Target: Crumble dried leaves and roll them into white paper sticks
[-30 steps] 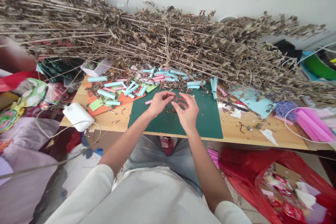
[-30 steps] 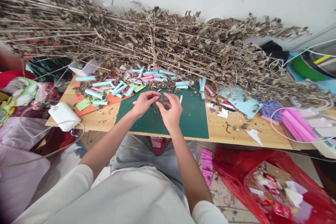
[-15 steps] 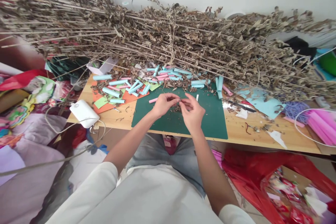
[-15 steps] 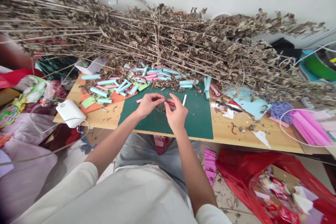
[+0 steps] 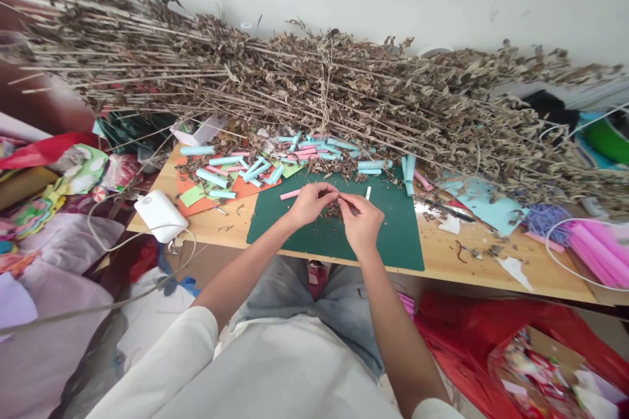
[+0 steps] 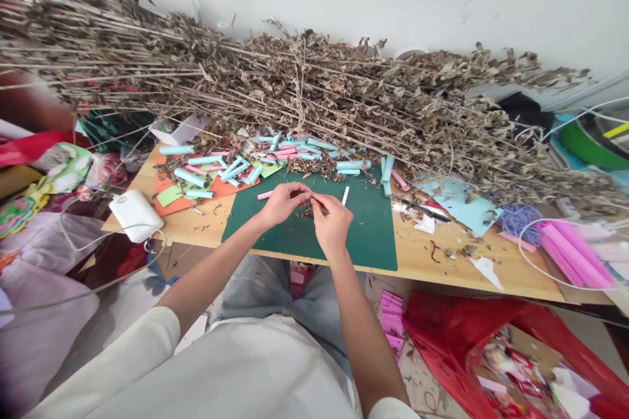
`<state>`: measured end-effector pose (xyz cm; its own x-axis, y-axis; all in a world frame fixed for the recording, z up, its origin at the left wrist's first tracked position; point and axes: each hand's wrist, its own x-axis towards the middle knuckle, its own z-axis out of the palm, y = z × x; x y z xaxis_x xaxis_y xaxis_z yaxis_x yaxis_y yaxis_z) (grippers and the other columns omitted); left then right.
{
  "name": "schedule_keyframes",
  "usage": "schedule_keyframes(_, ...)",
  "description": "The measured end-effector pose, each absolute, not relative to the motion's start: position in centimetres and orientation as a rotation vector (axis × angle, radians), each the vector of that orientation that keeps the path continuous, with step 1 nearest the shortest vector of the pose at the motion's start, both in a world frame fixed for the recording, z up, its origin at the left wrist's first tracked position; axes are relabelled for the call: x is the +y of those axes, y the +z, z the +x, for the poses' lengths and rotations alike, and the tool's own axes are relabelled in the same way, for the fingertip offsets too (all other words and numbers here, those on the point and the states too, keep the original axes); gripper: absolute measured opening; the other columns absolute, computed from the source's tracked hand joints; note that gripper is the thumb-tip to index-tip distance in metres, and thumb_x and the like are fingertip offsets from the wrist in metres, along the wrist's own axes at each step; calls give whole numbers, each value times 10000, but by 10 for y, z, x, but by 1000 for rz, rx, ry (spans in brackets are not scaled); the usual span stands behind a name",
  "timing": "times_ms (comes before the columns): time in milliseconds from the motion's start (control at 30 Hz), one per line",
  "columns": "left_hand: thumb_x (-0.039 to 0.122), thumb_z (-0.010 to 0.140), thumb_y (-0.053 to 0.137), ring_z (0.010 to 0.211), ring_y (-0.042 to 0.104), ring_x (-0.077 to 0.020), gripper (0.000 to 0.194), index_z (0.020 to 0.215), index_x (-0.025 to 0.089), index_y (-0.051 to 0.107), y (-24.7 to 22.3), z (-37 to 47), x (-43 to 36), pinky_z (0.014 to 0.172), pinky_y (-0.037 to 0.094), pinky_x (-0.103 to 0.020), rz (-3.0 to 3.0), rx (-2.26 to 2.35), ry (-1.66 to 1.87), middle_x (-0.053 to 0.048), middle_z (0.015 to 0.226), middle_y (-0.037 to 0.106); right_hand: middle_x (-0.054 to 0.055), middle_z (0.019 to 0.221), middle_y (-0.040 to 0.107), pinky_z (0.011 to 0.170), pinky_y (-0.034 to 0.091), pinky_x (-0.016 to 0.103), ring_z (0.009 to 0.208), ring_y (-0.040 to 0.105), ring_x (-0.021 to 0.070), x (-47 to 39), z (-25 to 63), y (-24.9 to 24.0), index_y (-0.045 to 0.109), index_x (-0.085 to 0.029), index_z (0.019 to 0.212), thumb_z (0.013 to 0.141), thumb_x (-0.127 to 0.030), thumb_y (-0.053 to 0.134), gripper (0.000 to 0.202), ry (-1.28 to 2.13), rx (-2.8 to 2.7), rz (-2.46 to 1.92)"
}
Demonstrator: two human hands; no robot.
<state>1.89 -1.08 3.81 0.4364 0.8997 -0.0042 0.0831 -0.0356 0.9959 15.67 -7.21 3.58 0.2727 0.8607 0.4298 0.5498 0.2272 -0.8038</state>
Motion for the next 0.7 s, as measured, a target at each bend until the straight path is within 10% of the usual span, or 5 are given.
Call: schedule_keyframes(700, 425, 692, 781, 619, 575, -94, 371, 883, 112, 726, 33, 18, 1, 608, 462, -226, 1088, 872, 902, -29, 706, 673, 52, 807, 741, 725, 571, 332, 710, 691, 188, -61, 159, 30, 718, -184, 824, 779, -309, 650, 148, 577, -1064, -1524)
